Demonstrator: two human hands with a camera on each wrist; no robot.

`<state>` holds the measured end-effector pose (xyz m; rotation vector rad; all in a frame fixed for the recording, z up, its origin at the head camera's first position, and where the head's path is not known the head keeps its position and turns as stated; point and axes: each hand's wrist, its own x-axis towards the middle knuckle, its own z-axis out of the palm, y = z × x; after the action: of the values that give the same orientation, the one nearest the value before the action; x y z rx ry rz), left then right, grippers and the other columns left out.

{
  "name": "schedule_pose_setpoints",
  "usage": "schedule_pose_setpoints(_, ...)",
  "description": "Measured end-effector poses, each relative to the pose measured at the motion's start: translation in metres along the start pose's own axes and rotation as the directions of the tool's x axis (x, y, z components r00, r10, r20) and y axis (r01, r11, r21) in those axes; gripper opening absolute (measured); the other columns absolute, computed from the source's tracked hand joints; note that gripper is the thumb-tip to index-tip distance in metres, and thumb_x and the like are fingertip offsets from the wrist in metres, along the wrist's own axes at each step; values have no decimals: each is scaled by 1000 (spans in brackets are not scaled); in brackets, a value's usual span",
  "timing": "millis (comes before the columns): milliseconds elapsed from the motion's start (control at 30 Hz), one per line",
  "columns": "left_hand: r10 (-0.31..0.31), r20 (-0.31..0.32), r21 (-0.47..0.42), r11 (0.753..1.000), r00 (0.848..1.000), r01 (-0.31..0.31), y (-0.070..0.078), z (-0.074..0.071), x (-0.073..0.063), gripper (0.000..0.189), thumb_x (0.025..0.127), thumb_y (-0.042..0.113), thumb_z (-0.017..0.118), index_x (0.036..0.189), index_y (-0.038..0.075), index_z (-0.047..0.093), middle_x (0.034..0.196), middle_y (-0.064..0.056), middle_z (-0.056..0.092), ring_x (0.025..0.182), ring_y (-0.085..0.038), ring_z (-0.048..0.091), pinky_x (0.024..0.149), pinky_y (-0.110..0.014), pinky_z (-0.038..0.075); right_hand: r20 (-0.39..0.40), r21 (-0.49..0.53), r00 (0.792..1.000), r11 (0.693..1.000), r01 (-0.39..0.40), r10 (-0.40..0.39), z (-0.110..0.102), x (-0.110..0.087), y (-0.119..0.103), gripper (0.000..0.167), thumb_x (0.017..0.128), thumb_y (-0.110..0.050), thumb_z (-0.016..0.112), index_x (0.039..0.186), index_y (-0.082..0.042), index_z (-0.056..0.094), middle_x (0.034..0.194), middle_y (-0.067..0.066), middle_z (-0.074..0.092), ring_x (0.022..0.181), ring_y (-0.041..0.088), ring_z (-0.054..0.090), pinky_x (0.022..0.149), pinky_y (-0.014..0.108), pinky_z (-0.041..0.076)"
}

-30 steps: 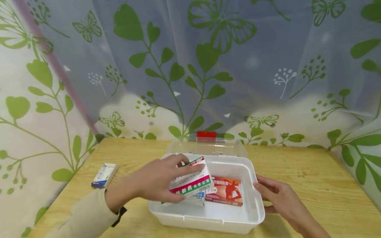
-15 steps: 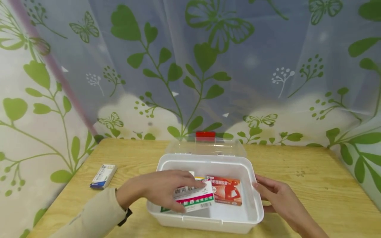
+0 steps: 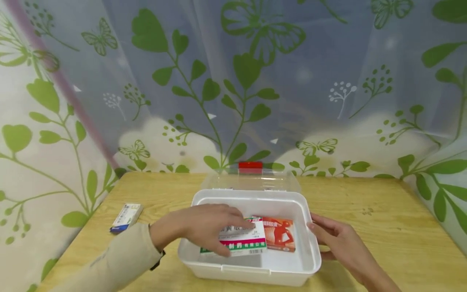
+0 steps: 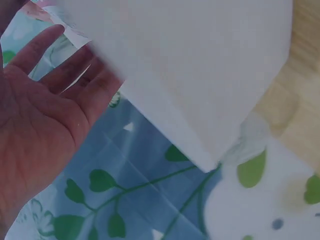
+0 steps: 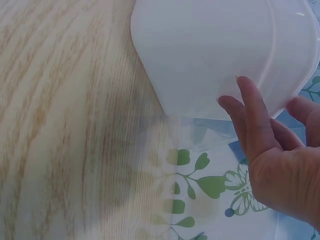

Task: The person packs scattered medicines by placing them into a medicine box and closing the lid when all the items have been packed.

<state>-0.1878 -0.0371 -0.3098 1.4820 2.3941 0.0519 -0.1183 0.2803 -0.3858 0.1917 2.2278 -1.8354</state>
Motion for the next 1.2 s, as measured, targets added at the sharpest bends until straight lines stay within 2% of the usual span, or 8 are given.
schedule_pose_setpoints(233,-15,28,144,990,1000,10,11,-16,23,65,80,41,76,139,31,50,114,9,56,96,-9,51,78,-24,46,-6,3,1000,1000,16,-16,1,1,-1,67,96,-35,58,147,0,33,140,23,44,99,27,64,73,46,56)
schedule_pose_setpoints(333,-18,34,220,976,999,10,13,-18,35,64,80,42,75,138,31,50,111,8,56,94,-11,52,75,-25,46,-3,10,1000,1000,23,-23,1,1,-2,67,95,-35,59,147,0,34,140,23,45,99,28,64,73,46,56)
schedule_pose_setpoints(500,-35,36,315,949,999,21,16,-16,56,64,80,44,74,139,34,48,112,7,55,93,-13,52,77,-25,46,10,29,999,999,38,-38,1,0,-3,66,95,-33,59,147,0,34,141,24,43,101,29,64,73,47,56)
schedule_pose_setpoints(800,-6,44,366,931,999,-10,12,-5,89,65,81,48,72,140,35,46,108,8,54,94,-10,50,77,-23,45,1,42,999,999,34,-34,0,-1,-2,66,95,-34,59,146,1,35,141,24,42,102,32,63,74,48,56)
schedule_pose_setpoints(1067,-47,23,362,931,999,35,10,10,104,65,79,49,73,138,35,49,111,9,57,94,-9,51,80,-25,47,2,54,999,997,54,-55,1,-2,-2,65,96,-34,58,146,1,35,142,25,41,102,32,63,73,46,56)
schedule_pose_setpoints(1200,-48,22,336,941,999,38,12,18,110,65,80,46,74,138,35,48,110,9,55,94,-7,51,82,-25,46,-2,63,998,996,56,-56,-1,-3,0,65,96,-35,58,146,0,35,142,25,40,101,32,64,73,46,56)
